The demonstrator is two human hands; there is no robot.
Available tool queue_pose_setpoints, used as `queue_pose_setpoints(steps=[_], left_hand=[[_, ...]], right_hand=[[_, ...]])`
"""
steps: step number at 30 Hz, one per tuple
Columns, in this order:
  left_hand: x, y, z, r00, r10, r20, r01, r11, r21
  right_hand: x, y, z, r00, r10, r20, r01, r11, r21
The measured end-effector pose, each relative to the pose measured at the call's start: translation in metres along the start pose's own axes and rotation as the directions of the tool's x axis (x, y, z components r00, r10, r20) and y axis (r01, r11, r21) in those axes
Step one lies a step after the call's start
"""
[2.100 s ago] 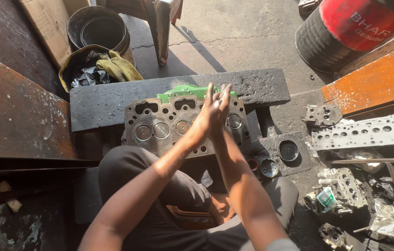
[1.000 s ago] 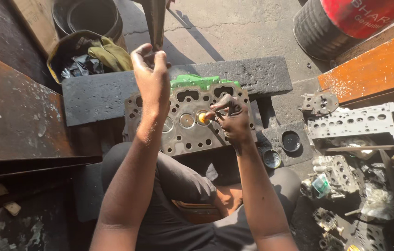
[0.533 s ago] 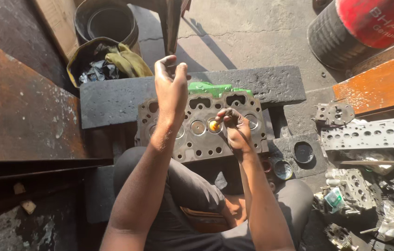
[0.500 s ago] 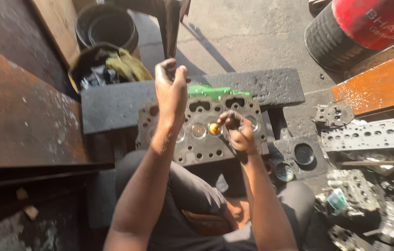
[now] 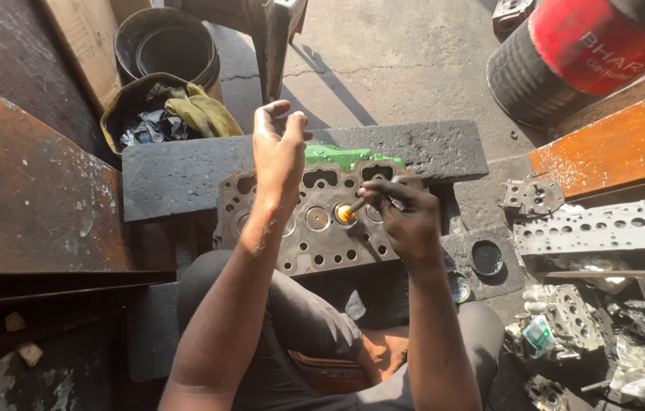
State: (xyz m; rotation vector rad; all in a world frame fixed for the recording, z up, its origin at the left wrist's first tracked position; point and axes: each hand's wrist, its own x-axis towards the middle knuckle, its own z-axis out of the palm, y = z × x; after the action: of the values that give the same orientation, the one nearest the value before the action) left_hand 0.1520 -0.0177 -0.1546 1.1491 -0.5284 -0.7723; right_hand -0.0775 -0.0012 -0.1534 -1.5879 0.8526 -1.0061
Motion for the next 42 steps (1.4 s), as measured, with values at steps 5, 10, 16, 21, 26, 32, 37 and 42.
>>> queue_pose_setpoints(steps=[5, 10, 16, 21, 26, 32, 37, 42], left_hand=[[-0.005, 0.004, 0.001, 0.998, -0.053, -0.023, 0.055, 0.994, 0.097], [-0.007, 0.006, 0.003, 0.999, 0.050, -0.010, -0.049, 0.996, 0.073], [-0.009, 0.009, 0.007, 0.999, -0.030, 0.016, 0.028, 0.992, 0.120], [-0.012, 0.004, 0.004, 1.000, -0.017, 0.026, 0.010, 0.974, 0.228], [-0.012, -0.006, 0.003, 0.997, 0.025, 0.069, -0.034, 0.991, 0.132], [-0.014, 0.004, 0.006, 0.983, 0.070, 0.170, -0.095, 0.986, 0.141], [-0.033, 0.019, 0.012, 0.881, 0.015, 0.473, -0.152, 0.955, 0.254], [-0.069, 0.014, 0.021, 0.722, 0.143, 0.677, -0.399, 0.885, 0.239]], right_hand=[[0.008, 0.020, -0.007, 0.990, 0.126, 0.065, -0.137, 0.966, 0.218], [0.000, 0.040, -0.009, 0.992, 0.126, 0.000, -0.106, 0.830, 0.548], [0.003, 0.047, -0.007, 0.997, -0.010, 0.071, -0.004, 0.982, 0.190], [0.007, 0.041, -0.005, 0.992, -0.119, -0.044, 0.127, 0.934, 0.333], [0.009, 0.046, -0.006, 0.991, -0.078, 0.113, 0.047, 0.967, 0.252], [0.004, 0.078, -0.013, 0.990, 0.014, 0.138, -0.048, 0.968, 0.247], [0.005, 0.064, -0.006, 0.990, 0.135, -0.031, -0.137, 0.989, -0.053], [-0.039, 0.027, -0.038, 0.989, 0.111, -0.093, -0.124, 0.981, -0.149]])
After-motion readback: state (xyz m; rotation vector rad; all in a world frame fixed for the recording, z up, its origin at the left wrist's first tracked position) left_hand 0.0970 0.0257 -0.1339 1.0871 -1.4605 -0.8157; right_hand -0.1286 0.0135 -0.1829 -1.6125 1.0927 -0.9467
